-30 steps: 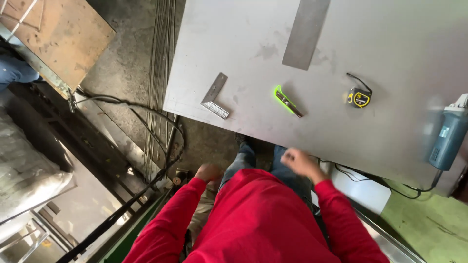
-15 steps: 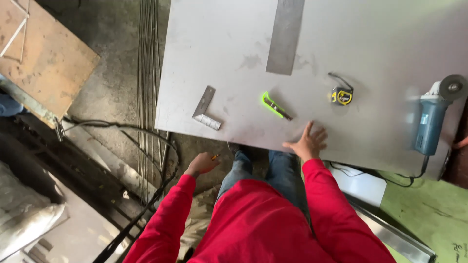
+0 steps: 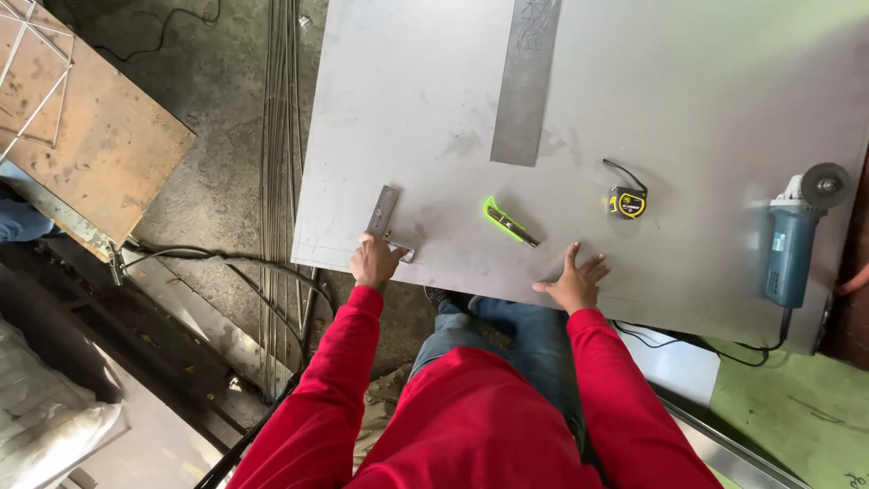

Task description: The person measures and marks a large metal sheet using a tape measure, a metal ruler, and a pencil. They draw straight lines and mark specific points on the sheet's surface.

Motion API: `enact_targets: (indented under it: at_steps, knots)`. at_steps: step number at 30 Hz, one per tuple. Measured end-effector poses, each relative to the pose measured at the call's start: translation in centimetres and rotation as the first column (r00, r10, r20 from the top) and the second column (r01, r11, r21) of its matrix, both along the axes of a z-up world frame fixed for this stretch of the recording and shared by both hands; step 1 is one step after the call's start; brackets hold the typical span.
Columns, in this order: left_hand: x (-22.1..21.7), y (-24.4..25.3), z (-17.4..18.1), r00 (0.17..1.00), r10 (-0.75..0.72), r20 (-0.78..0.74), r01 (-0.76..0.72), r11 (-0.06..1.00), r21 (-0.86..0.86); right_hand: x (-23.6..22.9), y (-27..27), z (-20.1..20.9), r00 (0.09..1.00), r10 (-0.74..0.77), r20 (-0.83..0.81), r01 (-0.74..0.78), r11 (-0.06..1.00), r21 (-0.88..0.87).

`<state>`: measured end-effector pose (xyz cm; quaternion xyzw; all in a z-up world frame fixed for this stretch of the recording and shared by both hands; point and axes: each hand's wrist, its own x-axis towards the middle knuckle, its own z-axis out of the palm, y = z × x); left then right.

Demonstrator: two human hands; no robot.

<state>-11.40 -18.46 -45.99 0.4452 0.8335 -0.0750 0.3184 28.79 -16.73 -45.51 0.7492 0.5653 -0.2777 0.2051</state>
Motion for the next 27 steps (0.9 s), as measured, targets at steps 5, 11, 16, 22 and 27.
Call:
enact_targets:
  at_steps: [5,11,16,22,27]
  knots:
    - [2.9,1.9,-0.3,0.995,0.03,0.095,-0.034,0.999,0.036,1.7,1.7,-2.8,0.999,0.048,0.023,-0.048,0.999,-0.003]
    - [5.7,5.4,-0.1,0.993,0.039,0.114,-0.046,0.997,0.06,-3.5,5.0,-5.0,0.84,0.531,-0.109,-0.357,0.694,0.626]
    - [10.1,6.5,0.1,0.995,-0.044,0.091,0.04,0.998,0.053,-1.8,6.8,-7.4,0.9,0.433,-0.051,-0.305,0.708,0.636]
    - [14.0,9.8,-0.7,0.969,-0.151,0.197,0.133,0.986,0.102,2.8,10.7,-4.2,0.946,0.307,-0.106,-0.145,0.693,0.707]
    - [14.4,11.9,-3.3,0.967,-0.155,0.203,0.123,0.979,0.165,-3.6,16.4,-4.0,0.799,0.577,-0.169,-0.138,0.45,0.882]
